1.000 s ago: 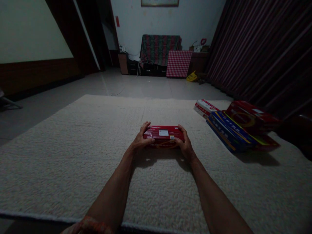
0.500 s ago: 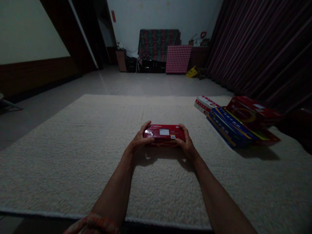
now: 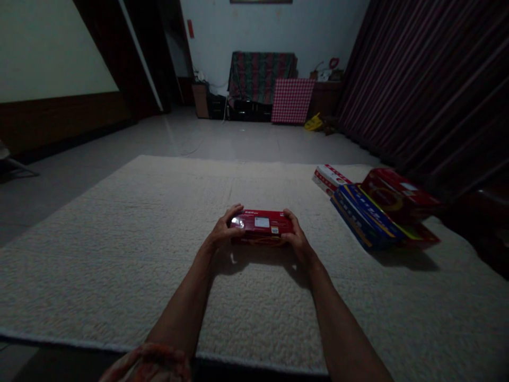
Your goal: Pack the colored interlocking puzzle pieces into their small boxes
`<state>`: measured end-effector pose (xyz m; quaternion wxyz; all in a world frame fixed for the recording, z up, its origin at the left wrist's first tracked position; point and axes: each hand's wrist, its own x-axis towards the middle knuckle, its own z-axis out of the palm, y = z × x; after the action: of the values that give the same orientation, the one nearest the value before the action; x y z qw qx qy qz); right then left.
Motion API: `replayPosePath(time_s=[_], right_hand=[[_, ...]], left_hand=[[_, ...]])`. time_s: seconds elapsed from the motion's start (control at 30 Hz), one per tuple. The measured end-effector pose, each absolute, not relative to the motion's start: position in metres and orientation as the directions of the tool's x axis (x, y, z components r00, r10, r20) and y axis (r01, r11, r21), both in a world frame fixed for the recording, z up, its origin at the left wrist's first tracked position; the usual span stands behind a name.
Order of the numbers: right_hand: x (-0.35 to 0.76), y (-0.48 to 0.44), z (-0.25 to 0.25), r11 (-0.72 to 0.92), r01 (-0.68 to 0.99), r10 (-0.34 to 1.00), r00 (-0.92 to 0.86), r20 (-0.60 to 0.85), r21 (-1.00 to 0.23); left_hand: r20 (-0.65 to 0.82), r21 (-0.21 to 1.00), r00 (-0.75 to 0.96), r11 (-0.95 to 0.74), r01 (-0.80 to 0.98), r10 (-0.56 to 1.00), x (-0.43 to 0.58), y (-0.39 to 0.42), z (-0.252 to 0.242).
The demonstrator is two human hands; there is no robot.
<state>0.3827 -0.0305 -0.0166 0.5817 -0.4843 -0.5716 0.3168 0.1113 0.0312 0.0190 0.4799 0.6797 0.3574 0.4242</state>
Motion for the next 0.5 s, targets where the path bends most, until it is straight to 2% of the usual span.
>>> replayPosePath(time_s=[0.1, 0.27, 0.37, 0.5], right_hand=[[0.391, -0.025, -0.002, 0.255, 0.235, 0.966, -0.016, 0.259, -0.938], [0.413, -0.010, 0.039, 0.235, 0.573, 0.959, -0.269, 0.091, -0.785], [0.418, -0.005, 0.054, 0.259, 0.650, 0.942, -0.333, 0.039, -0.714], [0.417, -0.007, 0.057, 0.262, 0.671, 0.934, -0.356, 0.009, -0.694]], left_hand=[[0.234, 0.925, 0.428, -0.335, 0.178, 0.873, 0.109, 0.036, 0.025], [0.191, 0.868, 0.534, -0.396, 0.299, 0.823, 0.108, 0.050, 0.034], [0.184, 0.829, 0.576, -0.441, 0.345, 0.796, 0.108, 0.056, 0.037], [0.162, 0.787, 0.633, -0.486, 0.381, 0.757, 0.107, 0.060, 0.039]])
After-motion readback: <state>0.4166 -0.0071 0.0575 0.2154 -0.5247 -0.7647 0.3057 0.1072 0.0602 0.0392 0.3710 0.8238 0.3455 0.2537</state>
